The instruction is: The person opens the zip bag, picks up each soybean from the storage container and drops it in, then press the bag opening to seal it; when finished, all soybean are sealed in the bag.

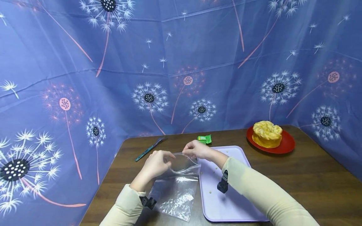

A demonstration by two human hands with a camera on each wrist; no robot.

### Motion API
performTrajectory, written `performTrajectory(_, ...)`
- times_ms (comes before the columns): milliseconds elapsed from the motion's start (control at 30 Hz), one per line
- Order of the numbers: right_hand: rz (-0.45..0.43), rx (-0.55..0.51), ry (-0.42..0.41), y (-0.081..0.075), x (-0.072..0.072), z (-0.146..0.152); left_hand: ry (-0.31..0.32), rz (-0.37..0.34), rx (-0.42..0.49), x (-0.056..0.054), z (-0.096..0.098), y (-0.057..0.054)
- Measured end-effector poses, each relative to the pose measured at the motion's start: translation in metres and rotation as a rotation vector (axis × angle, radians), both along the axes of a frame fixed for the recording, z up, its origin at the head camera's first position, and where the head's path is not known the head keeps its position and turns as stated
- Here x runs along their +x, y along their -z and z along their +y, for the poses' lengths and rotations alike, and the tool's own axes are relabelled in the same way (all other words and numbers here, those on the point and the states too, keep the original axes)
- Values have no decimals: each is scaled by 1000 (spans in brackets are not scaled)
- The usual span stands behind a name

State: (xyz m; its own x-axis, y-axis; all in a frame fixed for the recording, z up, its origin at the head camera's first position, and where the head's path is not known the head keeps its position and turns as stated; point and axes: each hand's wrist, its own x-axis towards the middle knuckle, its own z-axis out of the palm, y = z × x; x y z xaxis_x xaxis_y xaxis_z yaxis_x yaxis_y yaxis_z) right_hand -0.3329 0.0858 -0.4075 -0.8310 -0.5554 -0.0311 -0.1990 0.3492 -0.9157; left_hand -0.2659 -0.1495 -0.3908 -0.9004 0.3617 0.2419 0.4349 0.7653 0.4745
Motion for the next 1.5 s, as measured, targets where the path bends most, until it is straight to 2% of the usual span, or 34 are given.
performTrajectory(100, -25, -40, 21, 3, -5, 13, 27, 13, 75, -1, 0, 2)
performTrajectory(200, -24, -51, 87, 10, -11, 31, 12, 21, 132, -1, 0, 3)
performTrajectory(367, 107, 80, 247, 30, -20, 57, -29, -8, 178, 0, -2, 5)
performTrajectory(500, 148, 179, 350, 46, -23, 63, -52, -48, 201, 2, -3, 8)
performTrajectory(767, 259, 308, 444, 62, -27, 56, -90, -59, 245, 2, -4, 9)
performTrajectory(900, 341, 340, 466, 67, -29, 54, -90, -60, 259, 2, -5, 10)
performTrajectory(1000, 365, 346, 471, 69, -30, 53, -96, -65, 270, 1, -6, 12)
performTrajectory(1067, 320, 305, 476, 69, -30, 53, -95, -64, 280, 1, -6, 13)
performTrajectory(1133, 212, 205, 486, 67, -30, 54, -100, -64, 287, 1, -6, 14)
performTrajectory(1267, -78, -152, 467, 56, -28, 52, -116, -65, 293, 1, -5, 16)
performTrajectory(1333, -170, -287, 426, 46, -25, 49, -126, -67, 287, 0, -5, 16)
performTrajectory(1400, -212, -362, 368, 35, -22, 42, -130, -64, 274, -1, -5, 16)
performTrajectory(1500, -205, -376, 268, 16, -13, 28, -131, -61, 256, -2, -3, 15)
